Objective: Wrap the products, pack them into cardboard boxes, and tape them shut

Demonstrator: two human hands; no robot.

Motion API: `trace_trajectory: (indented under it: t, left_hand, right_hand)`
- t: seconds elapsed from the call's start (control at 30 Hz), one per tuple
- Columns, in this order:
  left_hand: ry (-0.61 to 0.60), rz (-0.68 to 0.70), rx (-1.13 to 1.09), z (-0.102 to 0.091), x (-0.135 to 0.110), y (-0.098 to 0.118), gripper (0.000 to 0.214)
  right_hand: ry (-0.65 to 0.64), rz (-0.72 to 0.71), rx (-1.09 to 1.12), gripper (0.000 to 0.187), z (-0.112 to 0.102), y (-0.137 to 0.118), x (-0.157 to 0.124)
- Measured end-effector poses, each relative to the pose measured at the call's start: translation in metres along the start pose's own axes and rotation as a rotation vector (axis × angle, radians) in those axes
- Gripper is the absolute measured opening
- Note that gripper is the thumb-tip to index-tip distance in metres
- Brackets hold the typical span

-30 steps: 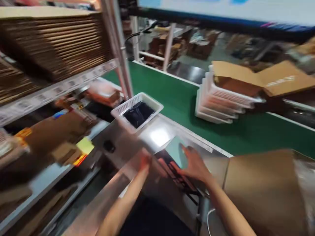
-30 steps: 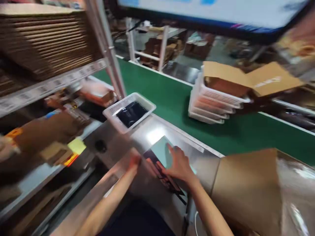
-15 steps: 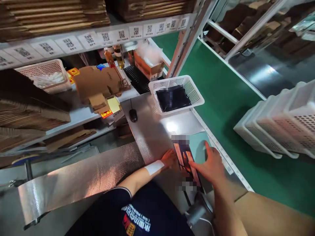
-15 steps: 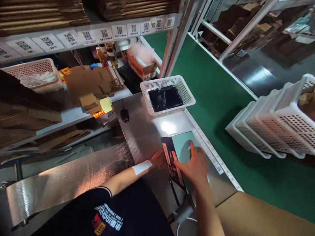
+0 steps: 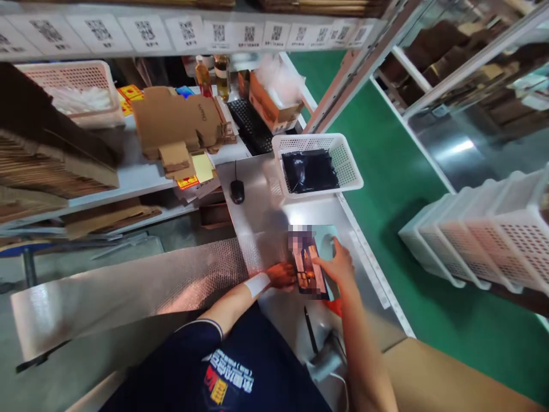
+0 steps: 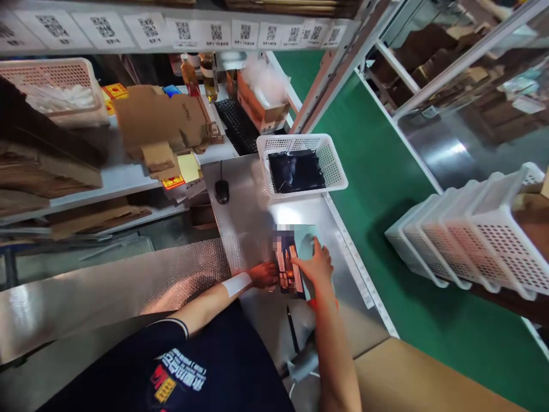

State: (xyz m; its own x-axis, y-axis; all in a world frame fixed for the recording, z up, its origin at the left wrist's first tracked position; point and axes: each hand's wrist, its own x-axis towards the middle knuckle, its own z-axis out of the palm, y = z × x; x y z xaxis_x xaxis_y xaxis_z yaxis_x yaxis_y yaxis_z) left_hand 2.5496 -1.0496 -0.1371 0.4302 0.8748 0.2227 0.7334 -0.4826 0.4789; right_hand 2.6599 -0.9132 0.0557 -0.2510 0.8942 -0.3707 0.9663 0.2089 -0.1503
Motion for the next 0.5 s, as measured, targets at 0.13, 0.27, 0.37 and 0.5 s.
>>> trace_trajectory:
  t: [0.13,0.27,0.37,0.5]
  left_hand:
    - [0.011,-0.015,-0.008,0.000,-0.004,0.005,0.017]
    - [0.023,-0.022,0.009,-0.016,-0.046,0.005,0.024]
    - [0.054,-0.243,0.074,-0.038,-0.099,-0.009,0.041]
    - [0.009,-0.545,0.134,-0.058,-0.146,-0.026,0.058]
  right_hand:
    - [0.024,0.009,-0.095,0.112,0.015,-0.002,-0.004]
    - [0.104,0.006,-0.160,0.111,0.032,-0.013,-0.017]
    - [0.128,0.002,-0.176,0.109,0.037,-0.016,-0.021]
    - [0.109,0.006,-0.142,0.108,0.032,-0.011,-0.015]
